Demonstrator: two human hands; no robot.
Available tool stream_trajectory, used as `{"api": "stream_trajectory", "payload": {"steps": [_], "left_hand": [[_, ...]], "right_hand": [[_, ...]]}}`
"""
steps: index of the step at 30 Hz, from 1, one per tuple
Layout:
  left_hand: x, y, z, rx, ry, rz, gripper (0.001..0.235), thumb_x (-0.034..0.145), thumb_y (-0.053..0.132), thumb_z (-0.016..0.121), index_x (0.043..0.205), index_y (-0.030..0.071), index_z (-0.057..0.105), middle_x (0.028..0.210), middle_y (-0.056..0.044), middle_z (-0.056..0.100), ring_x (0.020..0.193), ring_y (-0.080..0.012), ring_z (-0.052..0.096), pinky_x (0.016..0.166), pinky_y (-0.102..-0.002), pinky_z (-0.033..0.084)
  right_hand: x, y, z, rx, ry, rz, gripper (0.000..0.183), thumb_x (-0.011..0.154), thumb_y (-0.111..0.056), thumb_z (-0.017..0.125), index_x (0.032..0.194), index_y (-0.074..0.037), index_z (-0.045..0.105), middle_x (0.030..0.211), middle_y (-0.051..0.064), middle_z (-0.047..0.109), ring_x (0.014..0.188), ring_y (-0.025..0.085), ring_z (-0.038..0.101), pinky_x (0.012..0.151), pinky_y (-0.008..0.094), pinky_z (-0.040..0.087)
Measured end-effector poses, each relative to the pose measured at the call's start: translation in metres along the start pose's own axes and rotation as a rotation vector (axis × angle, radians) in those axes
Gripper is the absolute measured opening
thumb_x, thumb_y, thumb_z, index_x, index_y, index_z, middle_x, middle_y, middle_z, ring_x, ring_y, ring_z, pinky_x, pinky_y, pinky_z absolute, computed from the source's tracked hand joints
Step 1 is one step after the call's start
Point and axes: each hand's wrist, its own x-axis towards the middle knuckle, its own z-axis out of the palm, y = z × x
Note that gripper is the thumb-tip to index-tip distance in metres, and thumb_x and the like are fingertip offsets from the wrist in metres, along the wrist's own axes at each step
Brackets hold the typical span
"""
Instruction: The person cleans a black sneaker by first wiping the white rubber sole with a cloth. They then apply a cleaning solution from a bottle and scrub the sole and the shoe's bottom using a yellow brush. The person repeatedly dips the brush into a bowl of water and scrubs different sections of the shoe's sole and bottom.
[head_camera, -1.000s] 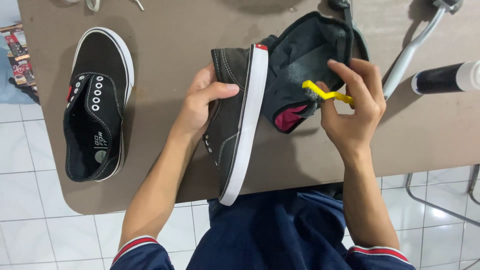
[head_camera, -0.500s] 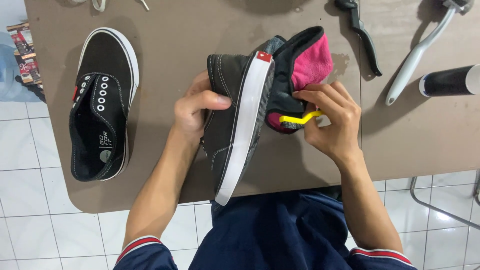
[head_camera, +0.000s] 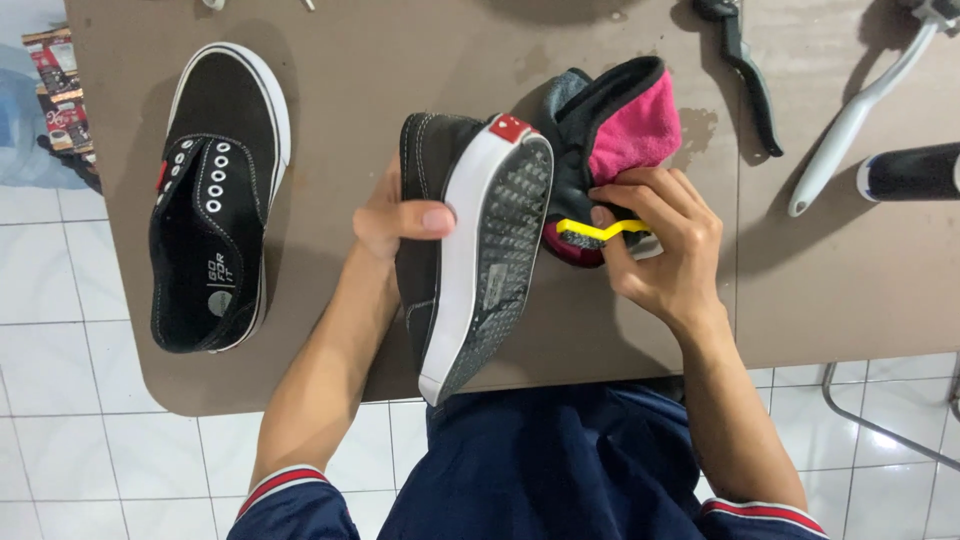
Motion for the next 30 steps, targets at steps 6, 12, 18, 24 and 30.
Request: {"api": "stream_trajectory", "payload": {"steps": [6, 12, 18, 24, 30], "left_hand": [[0.001, 0.002, -0.011, -0.131, 0.009, 0.007, 0.056, 0.071, -0.005, 0.059, 0.126, -0.004, 0.064, 0.093, -0.016, 0.071, 0.084, -0.0263, 0.071, 0.086, -0.038, 0.061], [-0.004, -0.006, -0.039, -0.285, -0.042, -0.008, 0.056, 0.076, 0.007, 0.049, 0.129, 0.0, 0.065, 0.089, -0.011, 0.071, 0.073, -0.0238, 0.067, 0.085, -0.041, 0.063], [-0.003, 0.003, -0.046, -0.292, -0.008, -0.009, 0.043, 0.079, 0.017, 0.055, 0.117, 0.005, 0.071, 0.079, -0.003, 0.071, 0.064, -0.017, 0.065, 0.073, -0.038, 0.062], [0.007, 0.014, 0.004, -0.238, 0.242, 0.026, 0.027, 0.082, 0.021, 0.059, 0.097, 0.002, 0.073, 0.072, -0.007, 0.066, 0.064, -0.0187, 0.065, 0.077, -0.034, 0.058], [0.019, 0.011, 0.002, -0.001, 0.489, -0.139, 0.031, 0.083, 0.027, 0.07, 0.1, 0.002, 0.075, 0.086, -0.013, 0.074, 0.077, -0.0246, 0.071, 0.077, -0.036, 0.059]], "right_hand": [[0.007, -0.02, -0.001, 0.079, 0.061, 0.06, 0.007, 0.097, 0.005, 0.072, 0.099, 0.003, 0.078, 0.086, 0.02, 0.063, 0.064, 0.03, 0.05, 0.06, 0.039, 0.043], [0.014, -0.051, 0.014, 0.318, -0.034, 0.24, 0.022, 0.105, -0.005, 0.056, 0.11, 0.002, 0.077, 0.078, 0.015, 0.061, 0.057, 0.02, 0.045, 0.053, 0.03, 0.041], [0.0, -0.049, 0.036, 0.582, -0.294, 0.421, 0.034, 0.107, -0.019, 0.043, 0.115, -0.001, 0.071, 0.072, 0.013, 0.052, 0.066, 0.019, 0.046, 0.061, 0.036, 0.044], [-0.031, -0.028, 0.062, 0.98, -0.337, 0.574, 0.037, 0.107, -0.028, 0.039, 0.118, -0.003, 0.063, 0.059, 0.003, 0.043, 0.044, 0.01, 0.04, 0.048, 0.025, 0.039], [-0.027, -0.038, 0.043, 1.061, -0.277, 0.637, 0.027, 0.108, -0.027, 0.042, 0.109, -0.003, 0.055, 0.065, -0.002, 0.032, 0.047, 0.007, 0.031, 0.047, 0.024, 0.027]]}}
